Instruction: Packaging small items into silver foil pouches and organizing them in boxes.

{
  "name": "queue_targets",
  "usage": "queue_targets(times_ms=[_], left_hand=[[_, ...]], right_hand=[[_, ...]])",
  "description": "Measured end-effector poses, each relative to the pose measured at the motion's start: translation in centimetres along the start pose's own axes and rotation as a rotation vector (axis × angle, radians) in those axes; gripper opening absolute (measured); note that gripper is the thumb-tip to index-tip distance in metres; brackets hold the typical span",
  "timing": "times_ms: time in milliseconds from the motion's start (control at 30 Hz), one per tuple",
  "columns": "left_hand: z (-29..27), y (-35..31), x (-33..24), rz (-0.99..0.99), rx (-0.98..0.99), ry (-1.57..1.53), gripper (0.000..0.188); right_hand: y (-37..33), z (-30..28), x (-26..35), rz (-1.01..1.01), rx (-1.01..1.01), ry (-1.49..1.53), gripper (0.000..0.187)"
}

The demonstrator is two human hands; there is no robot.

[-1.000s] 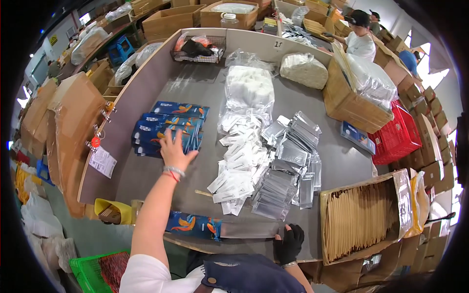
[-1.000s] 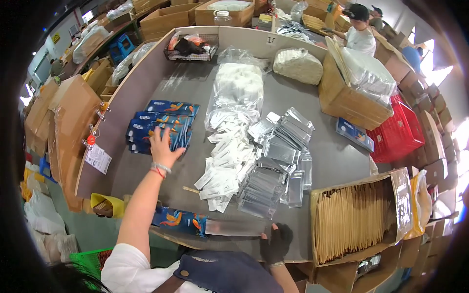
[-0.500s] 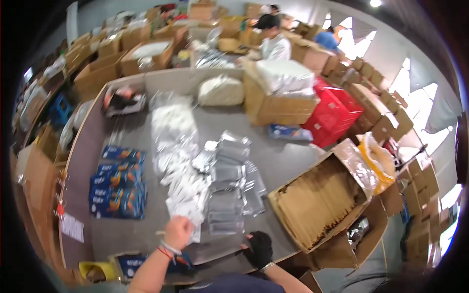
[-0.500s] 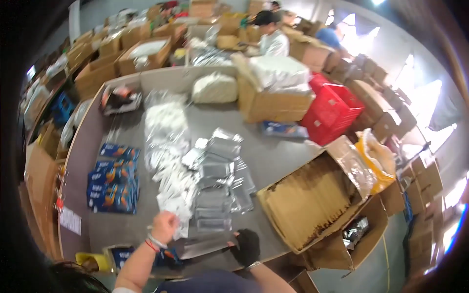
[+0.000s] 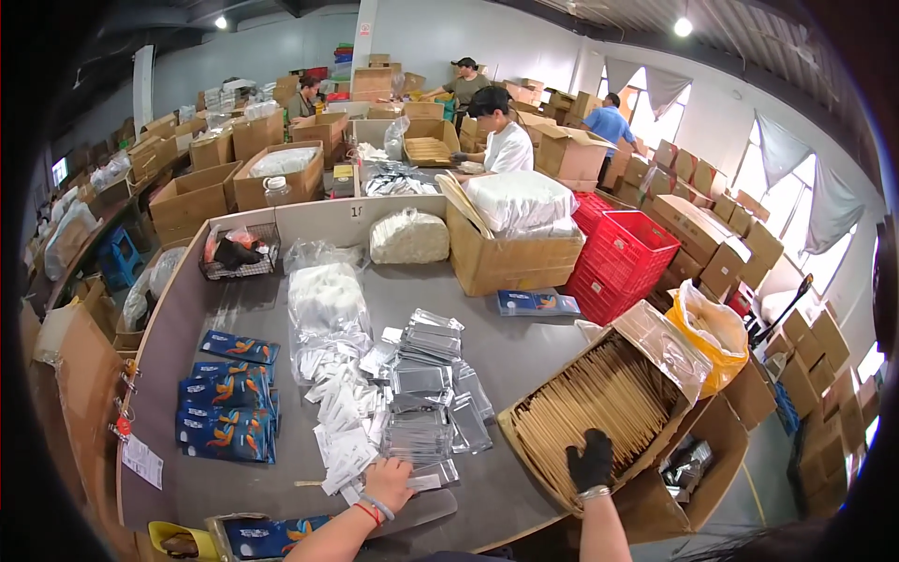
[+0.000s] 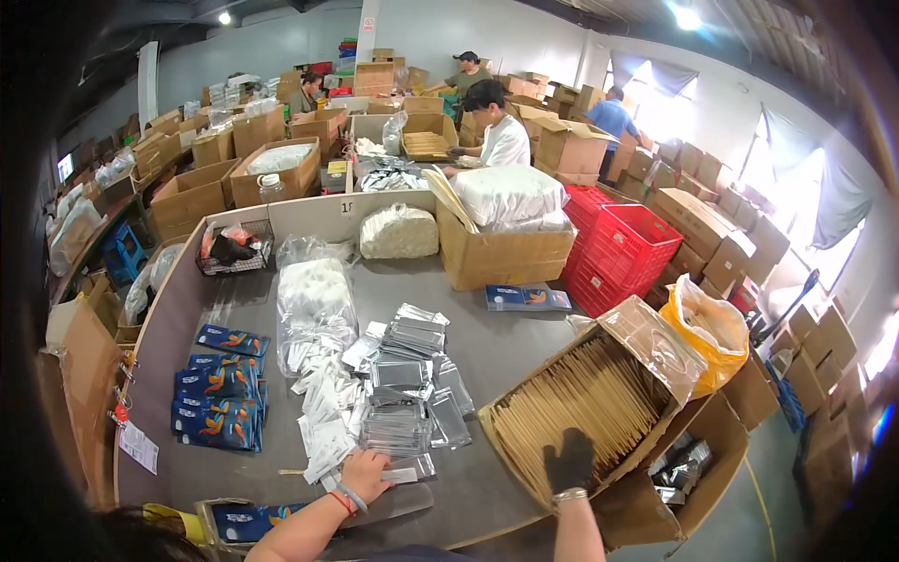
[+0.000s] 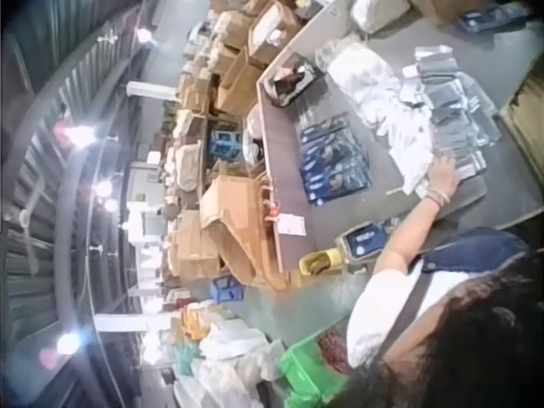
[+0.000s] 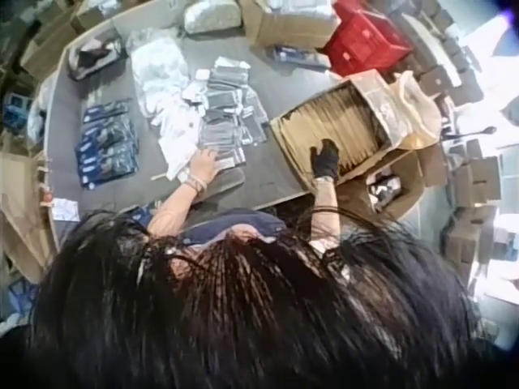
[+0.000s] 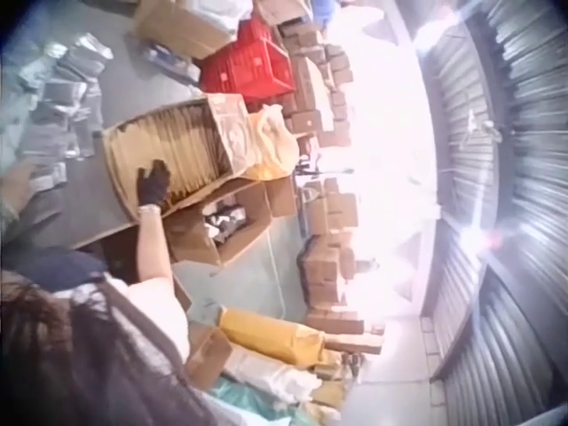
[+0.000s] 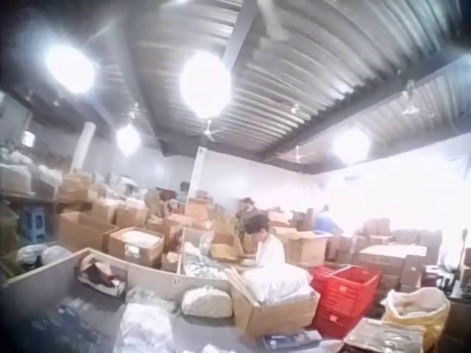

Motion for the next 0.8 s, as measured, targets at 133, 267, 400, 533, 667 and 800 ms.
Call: queue_targets(times_ms=[133,267,400,533,667,800], left_hand=[[0.3,0.4,-0.2,-0.071,0.084,-0.011,0.040],[0.2,-0.1,-0.2,-0.019,0.011,0.037,0.034],[-0.7,-1.2,0.1,-0.080,0.038,-0.204,0.025],[-3.3,-5.7,0.7,-0.324,0.185,-0.595,0.028],[-3.5,-8.2,0.0,-0.133,0.229,-0.096,0.034],[-4.1,-9.4,-0.7,-0.104,-0.062,-0.043,0.031]], right_hand=[[2.0,-0.2,-2.8,0.149,0.164,-0.162,0.040],[3.0,0.7,-3.2,0.180,0.280,-0.231,0.029],[2.9,1.6,-4.1,0.171,0.315,-0.288,0.026],[2.7,0.0,-2.7,0.179,0.291,-0.245,0.023],[3.0,0.9,-3.7,0.103,0.307,-0.341,0.023],[3.8,2.0,-3.9,0.098,0.301,-0.344,0.022]])
Point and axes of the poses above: each hand's wrist, its own y-axis towards the middle knuckle, its own z-axis out of the palm, x = y × z, the point moved 5 cm from there along y, towards the middle knuckle, and after that the axes turned 2 degrees about x, right-handed, at the moved point
